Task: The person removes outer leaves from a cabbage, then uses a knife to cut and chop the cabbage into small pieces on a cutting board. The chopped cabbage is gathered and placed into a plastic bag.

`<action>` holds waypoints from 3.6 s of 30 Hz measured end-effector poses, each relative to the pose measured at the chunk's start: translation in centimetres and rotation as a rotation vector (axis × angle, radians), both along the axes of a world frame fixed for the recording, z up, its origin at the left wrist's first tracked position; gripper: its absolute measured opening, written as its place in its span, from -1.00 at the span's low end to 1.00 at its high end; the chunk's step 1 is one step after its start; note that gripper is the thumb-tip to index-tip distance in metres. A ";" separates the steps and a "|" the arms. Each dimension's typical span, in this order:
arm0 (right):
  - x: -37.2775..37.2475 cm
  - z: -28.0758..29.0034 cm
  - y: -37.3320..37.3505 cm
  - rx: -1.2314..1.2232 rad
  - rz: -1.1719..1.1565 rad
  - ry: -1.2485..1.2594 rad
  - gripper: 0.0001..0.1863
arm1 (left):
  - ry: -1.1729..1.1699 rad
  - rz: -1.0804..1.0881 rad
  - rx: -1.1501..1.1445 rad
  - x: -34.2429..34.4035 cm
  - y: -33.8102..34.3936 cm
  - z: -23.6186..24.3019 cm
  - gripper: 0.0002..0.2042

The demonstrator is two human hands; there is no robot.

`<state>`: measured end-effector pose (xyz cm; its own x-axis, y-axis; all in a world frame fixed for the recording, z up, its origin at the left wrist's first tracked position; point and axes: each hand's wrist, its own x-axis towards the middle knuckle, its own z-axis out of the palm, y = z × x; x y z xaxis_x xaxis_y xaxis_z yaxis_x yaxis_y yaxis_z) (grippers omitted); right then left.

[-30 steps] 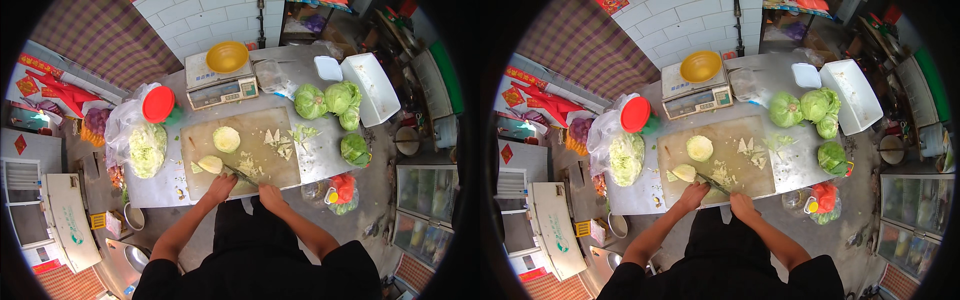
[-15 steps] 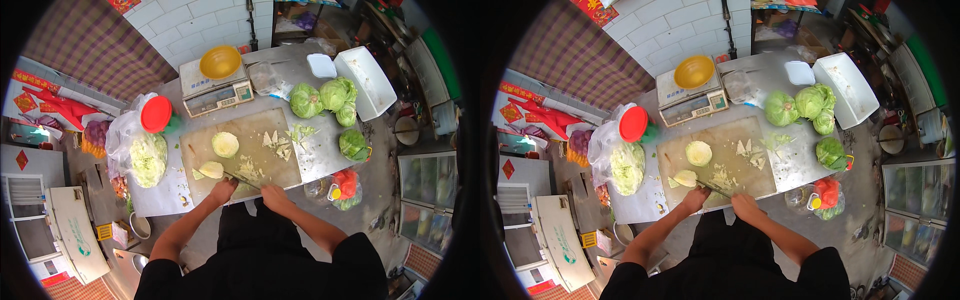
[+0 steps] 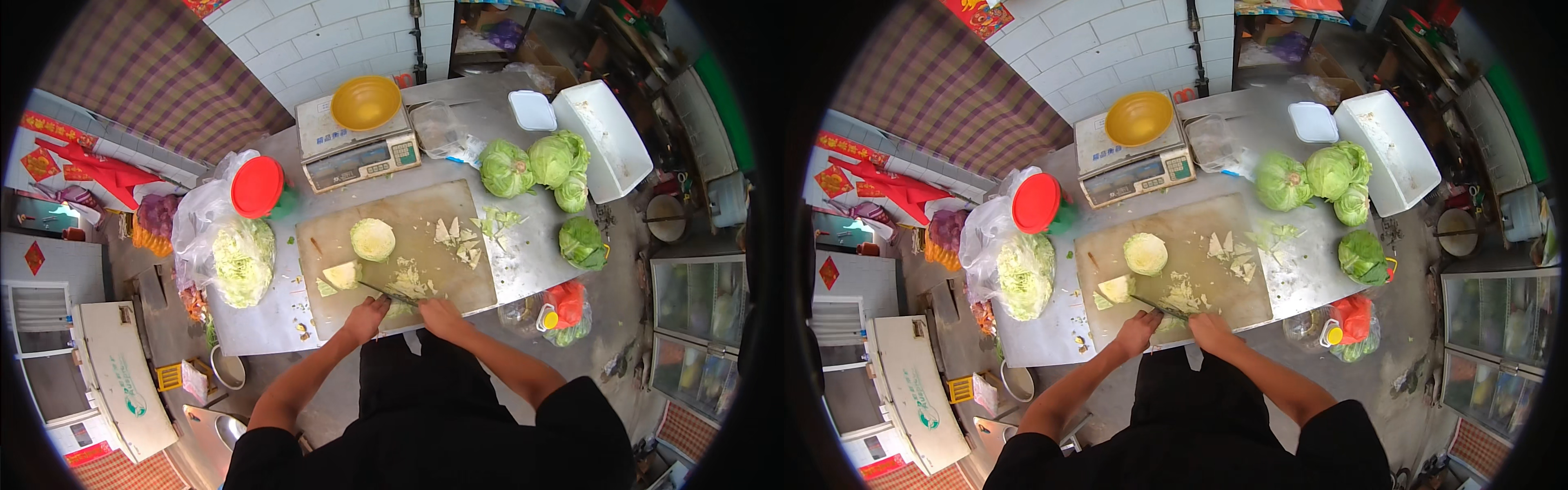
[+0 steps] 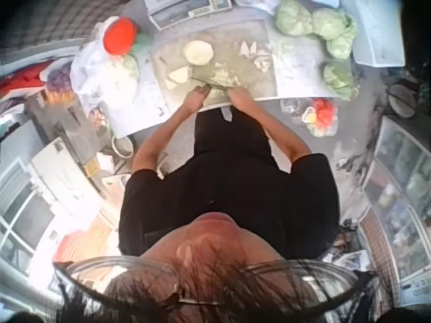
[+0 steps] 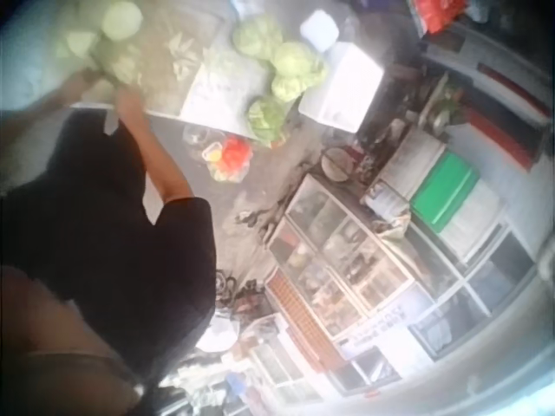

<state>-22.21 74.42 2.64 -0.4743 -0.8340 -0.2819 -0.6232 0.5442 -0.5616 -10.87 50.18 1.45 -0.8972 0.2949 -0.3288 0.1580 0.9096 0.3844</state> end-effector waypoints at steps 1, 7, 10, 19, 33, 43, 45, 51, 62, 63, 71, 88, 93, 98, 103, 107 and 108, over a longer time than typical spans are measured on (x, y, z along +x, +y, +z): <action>-0.5 1.7 0.3 0.016 0.037 -0.010 -0.86 | -0.004 0.022 -0.005 0.5 0.0 -0.7 -0.22; -0.8 -0.5 -1.0 0.074 0.029 -0.012 -0.86 | -0.021 0.154 0.097 0.7 1.0 0.3 -0.25; -2.0 2.6 -0.1 -0.020 0.094 0.029 -0.88 | 0.077 0.158 0.125 1.6 0.9 -1.1 -0.29; -3.1 2.4 -1.1 0.082 0.146 0.027 -0.84 | 0.100 0.272 0.162 2.8 1.3 -1.6 -0.31; -4.0 3.0 -0.5 0.045 0.220 -0.075 -0.89 | 0.158 0.311 0.047 3.7 3.0 -2.0 -0.25; -2.5 1.4 -1.1 0.094 0.164 -0.098 -0.88 | 0.204 0.308 0.037 4.2 3.9 -2.2 -0.28; -2.0 0.0 -1.8 0.039 0.149 -0.074 -0.88 | 0.221 0.312 0.034 4.2 3.9 -2.0 -0.28; -3.5 5.3 -1.2 0.109 0.206 -0.076 -0.90 | 0.301 0.314 0.055 5.1 3.4 -3.7 -0.31; -1.8 1.1 -1.8 0.071 0.181 -0.068 -0.88 | 0.365 0.315 0.050 5.2 4.5 -3.3 -0.41; -1.6 0.7 -3.0 0.026 0.165 -0.062 -0.88 | 0.358 0.332 0.052 5.2 4.4 -3.0 -0.42; -1.8 1.2 -1.6 0.074 0.217 -0.105 -0.84 | 0.433 0.333 -0.028 6.4 5.5 -4.1 -0.49; -2.0 4.6 -1.8 0.182 0.266 -0.049 -0.88 | 0.504 0.455 0.021 7.1 6.3 -4.5 -0.46; -1.1 -0.4 -3.3 0.118 0.246 -0.028 -0.87 | 0.494 0.545 0.072 6.9 6.7 -3.4 -0.50; -3.8 0.1 -3.1 0.128 0.302 0.022 -0.93 | 0.507 0.719 0.114 5.7 7.6 -4.0 -0.53; -2.9 -0.7 -1.7 0.154 0.322 0.032 -0.94 | 0.543 0.725 0.077 4.6 7.8 -3.2 -0.62; -3.5 4.9 -0.7 0.293 0.335 0.035 -0.92 | 0.540 0.731 0.101 5.2 7.9 -3.9 -0.65; -3.6 5.6 -0.4 0.328 0.324 0.025 -0.92 | 0.531 0.726 0.121 5.0 8.1 -3.8 -0.65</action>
<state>-25.83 74.00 8.23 -0.2135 -0.8092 -0.5473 -0.8018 0.4652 -0.3750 -5.87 58.26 -2.38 -0.9007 -0.3965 0.1778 -0.2544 0.8128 0.5241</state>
